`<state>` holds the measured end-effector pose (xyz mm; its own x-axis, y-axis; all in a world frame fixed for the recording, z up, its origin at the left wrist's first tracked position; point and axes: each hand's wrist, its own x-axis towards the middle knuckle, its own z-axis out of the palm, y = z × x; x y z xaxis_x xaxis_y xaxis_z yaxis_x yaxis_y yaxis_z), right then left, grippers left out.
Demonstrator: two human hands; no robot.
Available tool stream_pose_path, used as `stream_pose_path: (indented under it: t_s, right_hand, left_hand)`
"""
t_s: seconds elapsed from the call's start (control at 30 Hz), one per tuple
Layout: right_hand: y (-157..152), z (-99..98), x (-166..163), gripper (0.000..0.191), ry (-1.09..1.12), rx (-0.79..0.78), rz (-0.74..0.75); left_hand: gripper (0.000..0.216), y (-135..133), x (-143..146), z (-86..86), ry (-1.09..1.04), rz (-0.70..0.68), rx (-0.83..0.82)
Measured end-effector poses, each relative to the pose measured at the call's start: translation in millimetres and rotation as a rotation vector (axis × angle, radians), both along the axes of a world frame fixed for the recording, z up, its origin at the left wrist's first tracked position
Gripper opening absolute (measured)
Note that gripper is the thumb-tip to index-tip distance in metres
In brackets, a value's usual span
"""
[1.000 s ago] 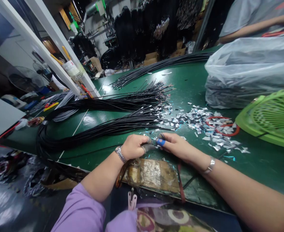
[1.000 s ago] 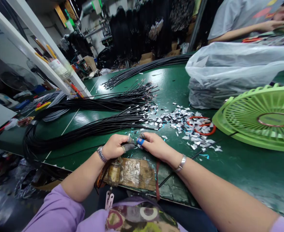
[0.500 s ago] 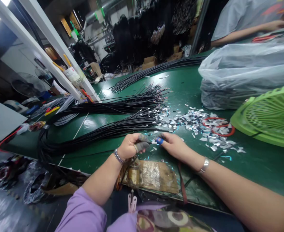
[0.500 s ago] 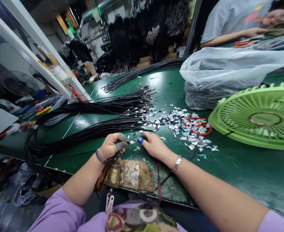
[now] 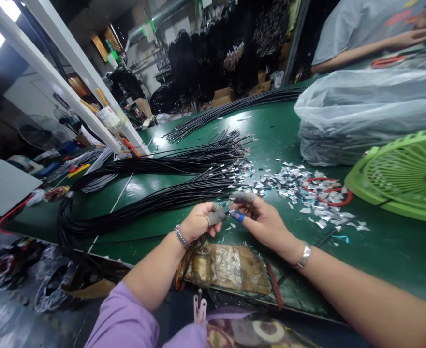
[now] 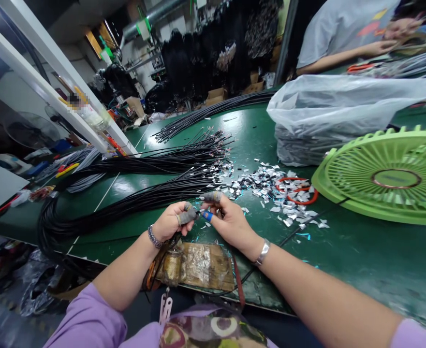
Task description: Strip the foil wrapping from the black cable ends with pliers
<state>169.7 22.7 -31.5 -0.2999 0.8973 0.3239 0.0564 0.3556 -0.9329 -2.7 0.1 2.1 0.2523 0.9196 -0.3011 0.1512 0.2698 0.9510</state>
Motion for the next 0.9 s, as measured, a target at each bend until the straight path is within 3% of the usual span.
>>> stream_pose_path:
  t_s: [0.2,0.3,0.37,0.47,0.57,0.67,0.8,0.9]
  right_hand:
    - [-1,3.4,-1,0.026,0.082,-0.126,0.073]
    - [-2,6.3,-3,0.026,0.104,-0.21,0.089]
    - [-3,6.3,-5,0.025,0.111,-0.266,0.075]
    - [-6,5.3,-9,0.026,0.127,-0.373,0.051]
    - [-11,6.1,-11,0.033,0.138,-0.47,0.095]
    - [-10,7.5,-9,0.037,0.138,-0.453,0.113]
    - [1,5.0,0,0.033,0.128,-0.334,-0.058]
    - [6,1.6,1,0.039,0.1,-0.267,-0.078]
  left_hand:
    - [0.052,3,-5,-7.1,0.023,-0.136,-0.029]
    - [0.047,2,-5,-8.2,0.088,-0.132,0.026]
    - [0.037,0,-4,-7.4,0.237,-0.098,0.185]
    - [0.021,-5,0,-5.8,0.633,-0.052,0.543]
    - [0.006,-8,2,-5.2,0.962,-0.067,0.699]
    - [0.003,-8,2,-4.4,1.07,-0.08,0.711]
    - [0.015,-8,1,-3.3,1.03,-0.006,0.678]
    - [0.012,-9,1,-3.5,1.069,-0.013,0.708]
